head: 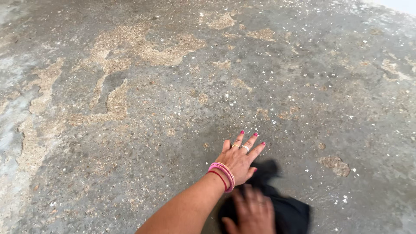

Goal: The person wrings out a black cloth in a bucket and wipes a concrete floor by hand, moving the cloth across the surface multiple times.

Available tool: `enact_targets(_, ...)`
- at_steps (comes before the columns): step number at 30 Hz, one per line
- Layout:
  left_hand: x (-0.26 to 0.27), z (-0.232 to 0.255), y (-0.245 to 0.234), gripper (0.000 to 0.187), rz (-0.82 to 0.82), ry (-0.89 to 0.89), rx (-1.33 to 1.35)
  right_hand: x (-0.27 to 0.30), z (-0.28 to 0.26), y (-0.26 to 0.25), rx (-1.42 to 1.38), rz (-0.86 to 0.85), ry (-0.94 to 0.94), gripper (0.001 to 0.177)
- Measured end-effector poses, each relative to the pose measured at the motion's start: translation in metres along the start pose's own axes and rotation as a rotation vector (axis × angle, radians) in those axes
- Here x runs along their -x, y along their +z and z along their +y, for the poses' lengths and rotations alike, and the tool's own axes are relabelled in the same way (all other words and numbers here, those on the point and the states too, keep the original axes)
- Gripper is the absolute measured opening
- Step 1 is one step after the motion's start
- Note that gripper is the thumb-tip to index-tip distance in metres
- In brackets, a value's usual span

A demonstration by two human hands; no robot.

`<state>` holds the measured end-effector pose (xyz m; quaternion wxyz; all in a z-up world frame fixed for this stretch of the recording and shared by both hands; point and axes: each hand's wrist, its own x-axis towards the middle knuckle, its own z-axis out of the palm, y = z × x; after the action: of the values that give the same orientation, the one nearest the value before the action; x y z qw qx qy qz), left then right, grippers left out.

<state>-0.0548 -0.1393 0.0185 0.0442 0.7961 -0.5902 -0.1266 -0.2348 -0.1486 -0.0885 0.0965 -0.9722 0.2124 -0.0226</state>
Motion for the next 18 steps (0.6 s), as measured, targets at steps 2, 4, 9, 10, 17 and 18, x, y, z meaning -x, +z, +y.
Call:
enact_targets(2, -0.005, 0.001, 0.002, 0.078, 0.080, 0.008, -0.003, -0.011, -0.029, -0.005, -0.103, 0.116, -0.169, 0.090)
enact_targets(4, -0.009, 0.001, 0.008, 0.079, 0.127, 0.006, -0.012, -0.034, -0.031, -0.017, -0.052, -0.009, -0.214, 0.087)
enact_targets(9, -0.020, -0.003, 0.019, 0.076, 0.168, -0.007, 0.032, -0.097, -0.012, -0.060, 0.138, -0.347, -0.098, 0.074)
enact_targets(10, -0.022, -0.004, 0.021, 0.076, 0.188, -0.011, 0.040, -0.107, -0.005, -0.068, 0.170, -0.356, -0.100, 0.073)
enact_targets(17, -0.038, -0.015, 0.024, 0.072, 0.242, -0.054, 0.089, -0.171, 0.066, -0.050, 0.380, -0.042, 0.063, 0.083)
enact_targets(18, -0.040, -0.016, 0.023, 0.071, 0.236, -0.055, 0.086, -0.173, 0.078, -0.044, 0.324, -0.023, 0.102, 0.080)
